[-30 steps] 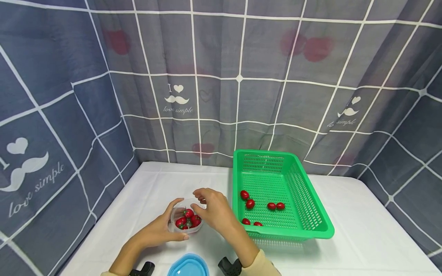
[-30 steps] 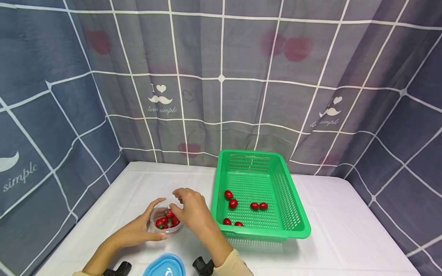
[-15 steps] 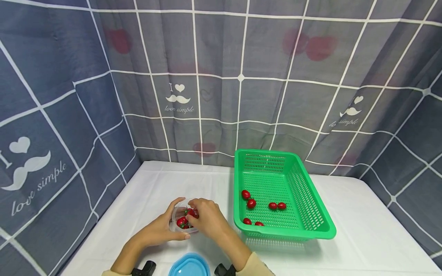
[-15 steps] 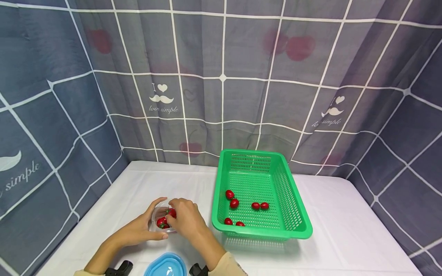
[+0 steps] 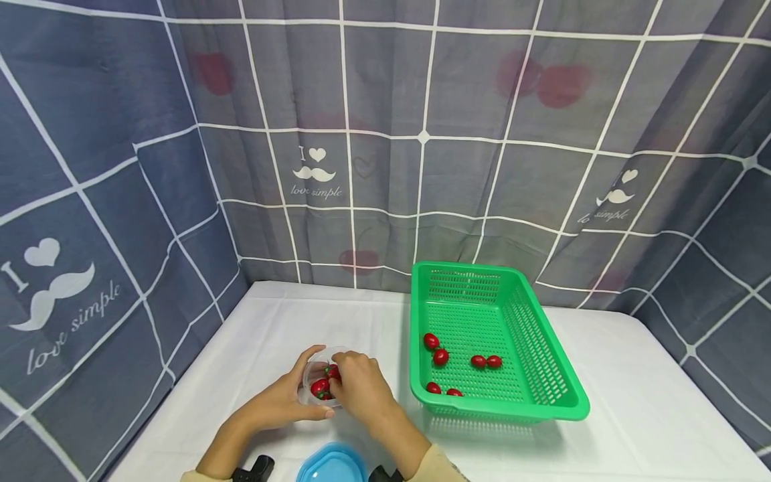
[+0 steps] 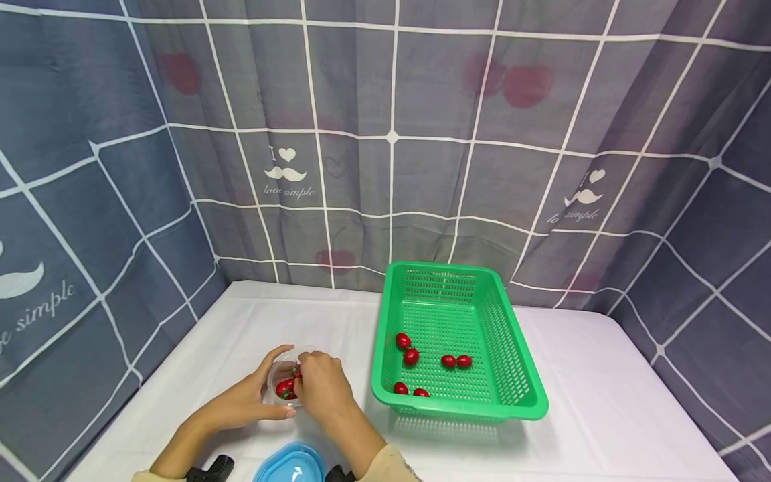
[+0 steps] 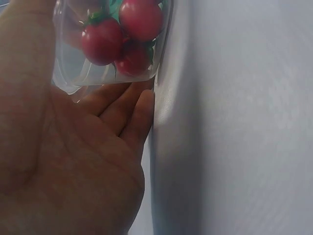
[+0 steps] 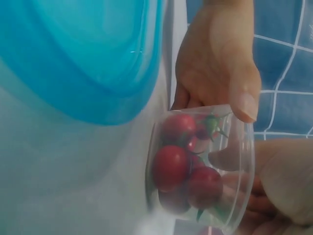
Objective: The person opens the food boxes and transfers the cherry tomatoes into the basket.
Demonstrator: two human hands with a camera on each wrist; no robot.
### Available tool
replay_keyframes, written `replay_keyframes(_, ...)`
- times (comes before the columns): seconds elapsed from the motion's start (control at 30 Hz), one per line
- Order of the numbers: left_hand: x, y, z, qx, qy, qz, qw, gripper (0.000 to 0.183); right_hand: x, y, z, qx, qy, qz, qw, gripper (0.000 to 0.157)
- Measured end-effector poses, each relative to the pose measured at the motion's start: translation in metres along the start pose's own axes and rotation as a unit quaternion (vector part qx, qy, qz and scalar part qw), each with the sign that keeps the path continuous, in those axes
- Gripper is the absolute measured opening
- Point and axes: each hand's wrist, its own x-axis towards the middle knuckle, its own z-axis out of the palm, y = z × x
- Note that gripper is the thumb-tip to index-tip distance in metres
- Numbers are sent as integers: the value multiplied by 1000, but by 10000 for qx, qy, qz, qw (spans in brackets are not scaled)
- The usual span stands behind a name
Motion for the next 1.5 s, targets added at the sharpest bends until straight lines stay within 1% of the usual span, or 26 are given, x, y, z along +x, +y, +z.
replay_keyframes(0.13,1,-1,1,-25,-4,21,10000,109,1,-1,2,-65,-14,-17,10000,10)
replay_keyframes(0.2,1,0,1,-30,-16,7,10000,109,2,-1,3,40,-37,23,10000,8)
replay_keyframes(0.37,2,1,1,-8,-15,-48,10000,111,4,-1,5,135,10,128,9998,9)
replay_keyframes(0.57,2,2,0,-37,-14,-45,10000,110,7,-3,7,-62,240,146,9996,16)
replay_keyframes(0.8,1,2,-1,-21,-22,-75,10000,109,10,-7,8,-237,221,258,9991,12)
replay_keyframes(0.93,1,4,-2,-8,4,-88,10000,110,12,-7,10,-308,294,291,9987,11)
replay_keyframes(1.07,2,4,-2,6,17,-48,10000,111,14,-6,11,-274,339,378,9983,13)
replay_keyframes(1.2,1,3,0,112,48,-60,9999,111,13,-7,13,-249,290,392,9985,16)
replay_keyframes(1.3,1,3,0,191,84,-74,9998,110,12,-7,14,-330,252,380,9984,16)
replay_keyframes(1.43,0,3,1,169,107,-66,9998,110,12,-7,14,-433,139,358,9983,18)
replay_keyframes(1.5,0,2,1,136,105,-50,9998,111,12,-7,14,-399,80,338,9986,19)
